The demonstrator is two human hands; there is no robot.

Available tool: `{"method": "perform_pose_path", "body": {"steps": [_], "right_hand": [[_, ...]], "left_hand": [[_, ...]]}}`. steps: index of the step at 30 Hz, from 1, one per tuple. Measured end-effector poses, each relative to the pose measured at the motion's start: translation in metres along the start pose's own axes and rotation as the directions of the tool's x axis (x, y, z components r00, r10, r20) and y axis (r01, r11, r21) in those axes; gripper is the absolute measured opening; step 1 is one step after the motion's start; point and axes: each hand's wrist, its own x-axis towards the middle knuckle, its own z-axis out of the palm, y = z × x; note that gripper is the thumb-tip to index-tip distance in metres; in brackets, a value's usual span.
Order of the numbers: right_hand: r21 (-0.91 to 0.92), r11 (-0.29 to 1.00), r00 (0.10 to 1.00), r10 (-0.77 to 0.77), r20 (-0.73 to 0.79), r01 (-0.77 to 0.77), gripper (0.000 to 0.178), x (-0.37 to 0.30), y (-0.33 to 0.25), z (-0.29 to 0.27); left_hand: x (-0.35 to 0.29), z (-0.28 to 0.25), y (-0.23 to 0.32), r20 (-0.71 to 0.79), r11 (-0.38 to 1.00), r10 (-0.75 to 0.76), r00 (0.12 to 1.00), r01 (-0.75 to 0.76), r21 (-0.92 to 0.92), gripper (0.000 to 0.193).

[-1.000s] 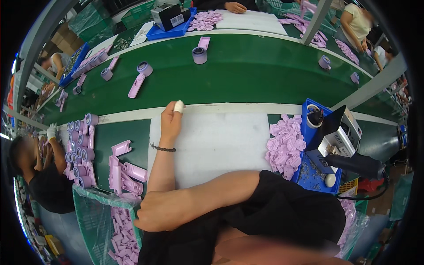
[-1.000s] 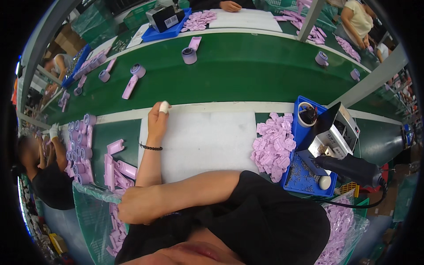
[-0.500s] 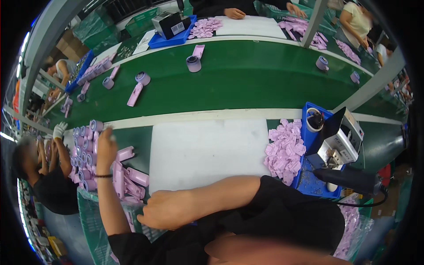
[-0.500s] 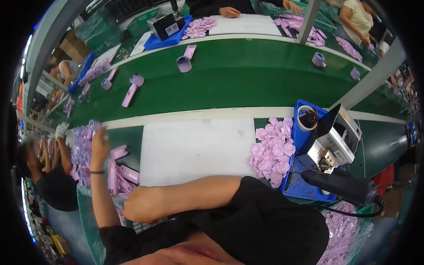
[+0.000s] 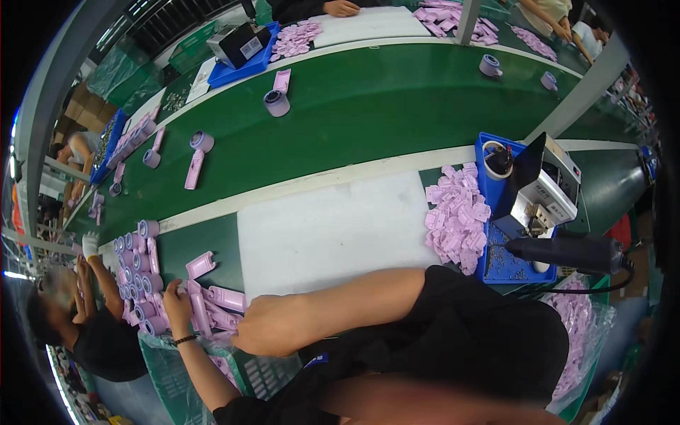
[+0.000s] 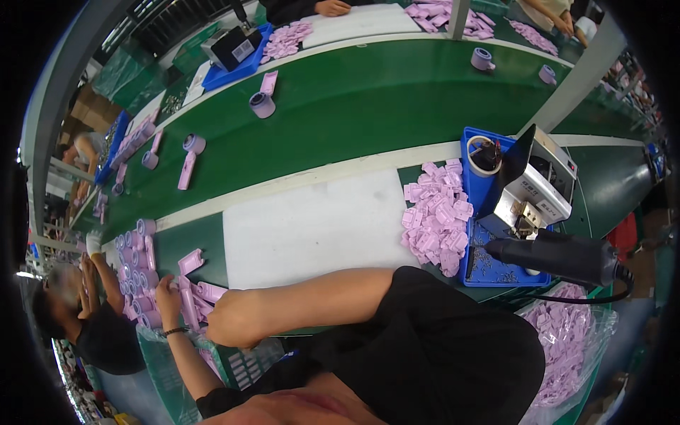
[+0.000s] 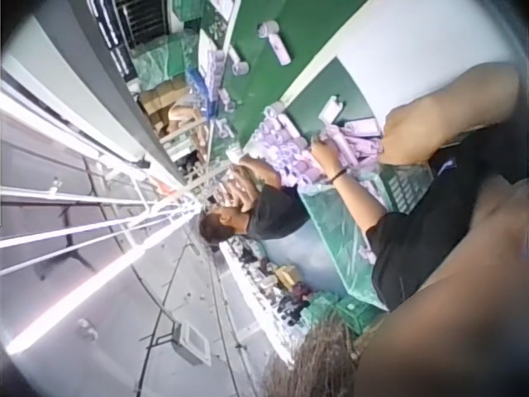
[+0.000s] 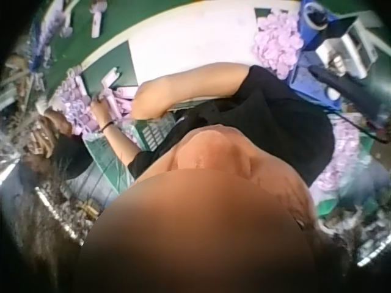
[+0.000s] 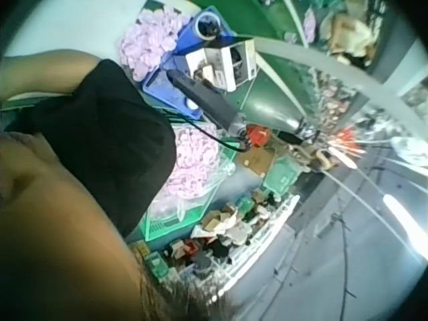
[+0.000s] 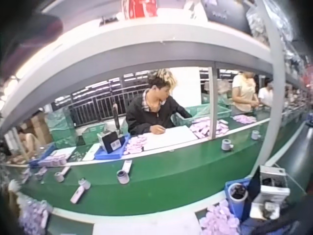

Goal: Assembling small handheld fans by connecting components and using a handheld scanner/tool.

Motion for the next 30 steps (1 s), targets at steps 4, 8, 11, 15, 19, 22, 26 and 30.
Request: {"method": "perform_pose_path", "body": {"steps": [4, 8, 11, 15, 19, 22, 26, 30], "right_hand": [[0.050, 0.997, 0.998, 0.063, -0.008, -0.062, 0.009, 0.005, 0.012, 0.005], [0.057, 0.991, 0.989, 0.129, -0.076, -0.125, 0.010, 0.004, 0.023, 0.010], [0.036, 0.989, 0.989, 0.142, -0.052, -0.140, 0.011, 0.003, 0.028, 0.007], [0.016, 0.986, 0.986, 0.168, -0.024, -0.168, 0.011, 0.004, 0.034, 0.003], [0.002, 0.979, 0.979, 0.202, -0.007, -0.202, 0.011, 0.003, 0.036, 0.004], [-0.006, 0.979, 0.978, 0.203, -0.037, -0.204, 0.010, 0.005, 0.037, 0.007], [0.002, 0.982, 0.982, 0.187, -0.027, -0.187, 0.010, 0.005, 0.034, 0.005], [0.029, 0.990, 0.991, 0.135, -0.017, -0.135, 0.010, 0.003, 0.027, 0.003]], "left_hand": [[-0.006, -0.007, 0.019, 0.038, 0.989, -0.053, 0.998, 0.057, -0.139, 0.033], [-0.024, -0.013, 0.060, 0.128, 0.939, -0.051, 0.990, 0.091, -0.331, 0.030], [-0.022, -0.012, 0.058, 0.132, 0.979, -0.045, 0.990, 0.070, -0.192, 0.032], [-0.016, -0.004, 0.038, 0.121, 0.996, -0.040, 0.992, 0.050, -0.079, 0.034], [-0.014, 0.004, 0.024, 0.071, 0.982, -0.044, 0.997, 0.056, -0.179, 0.033], [-0.017, 0.002, 0.034, -0.116, 0.989, 0.050, 0.992, -0.066, -0.136, 0.033], [-0.013, -0.007, 0.046, -0.380, 0.991, 0.109, 0.918, -0.130, -0.028, 0.032], [-0.017, -0.002, 0.057, -0.590, 0.984, 0.176, 0.788, -0.139, 0.108, 0.031]]}}
